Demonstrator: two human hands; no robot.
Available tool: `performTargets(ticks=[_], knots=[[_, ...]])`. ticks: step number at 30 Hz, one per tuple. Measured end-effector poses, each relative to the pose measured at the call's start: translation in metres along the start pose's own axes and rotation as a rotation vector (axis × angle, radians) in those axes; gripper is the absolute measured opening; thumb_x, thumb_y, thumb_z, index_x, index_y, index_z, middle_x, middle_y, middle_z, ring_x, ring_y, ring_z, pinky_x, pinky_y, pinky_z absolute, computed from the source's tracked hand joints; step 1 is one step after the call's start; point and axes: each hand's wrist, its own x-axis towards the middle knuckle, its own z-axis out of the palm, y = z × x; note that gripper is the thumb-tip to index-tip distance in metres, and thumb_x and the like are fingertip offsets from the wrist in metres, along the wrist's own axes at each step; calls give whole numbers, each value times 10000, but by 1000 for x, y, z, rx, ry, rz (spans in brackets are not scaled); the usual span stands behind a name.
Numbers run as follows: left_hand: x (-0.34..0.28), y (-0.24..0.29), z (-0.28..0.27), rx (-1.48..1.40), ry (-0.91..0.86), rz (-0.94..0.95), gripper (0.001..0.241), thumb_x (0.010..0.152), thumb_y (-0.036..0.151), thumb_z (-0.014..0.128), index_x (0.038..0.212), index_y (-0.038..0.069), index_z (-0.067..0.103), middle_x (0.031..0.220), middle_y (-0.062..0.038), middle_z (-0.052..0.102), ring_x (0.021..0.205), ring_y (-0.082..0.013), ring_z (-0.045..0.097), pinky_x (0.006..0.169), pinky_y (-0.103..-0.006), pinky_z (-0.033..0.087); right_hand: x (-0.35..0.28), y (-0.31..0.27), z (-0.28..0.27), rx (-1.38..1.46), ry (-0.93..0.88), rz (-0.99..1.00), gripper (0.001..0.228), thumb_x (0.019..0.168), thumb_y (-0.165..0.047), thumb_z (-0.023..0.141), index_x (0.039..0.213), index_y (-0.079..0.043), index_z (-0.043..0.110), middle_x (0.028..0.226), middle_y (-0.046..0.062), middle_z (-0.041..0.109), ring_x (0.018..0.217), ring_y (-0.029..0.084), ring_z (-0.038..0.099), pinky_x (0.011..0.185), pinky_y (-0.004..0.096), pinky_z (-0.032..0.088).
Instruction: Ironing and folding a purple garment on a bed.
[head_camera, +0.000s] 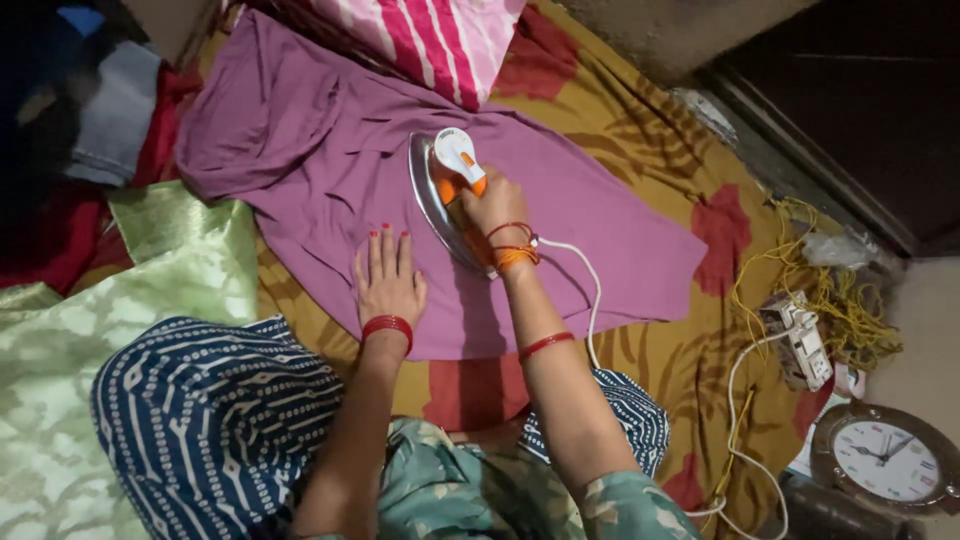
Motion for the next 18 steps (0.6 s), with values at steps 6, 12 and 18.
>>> performTargets(ticks=[6,12,18], knots=[[-2,-1,2,24,18,13,711,936,372,551,1592,144,400,1699,-122,250,1572,-273,205,1247,-547,175,-16,-8,-10,100,85,-66,383,748,-277,750,1099,-130,702,926,213,739,847,455,695,754,544,549],[-8,-11,17,-25,13,56,710,954,397,523,1604,150,379,1714,-128,224,1582,-277,177,1253,-551,142,-65,8,5,102,18,-89,353,838,-308,714,1116,-93,686,973,230,730,895,459,690,795,542,549],[-28,-11,-7,50,-24,-103,658,984,414,478,1605,230,359,1730,-92,193,1593,-244,129,1255,-607,45,-124,-6,-11,144,-28,-52,377,790,-289,718,1134,-137,694,950,242,721,899,462,684,786,544,550]])
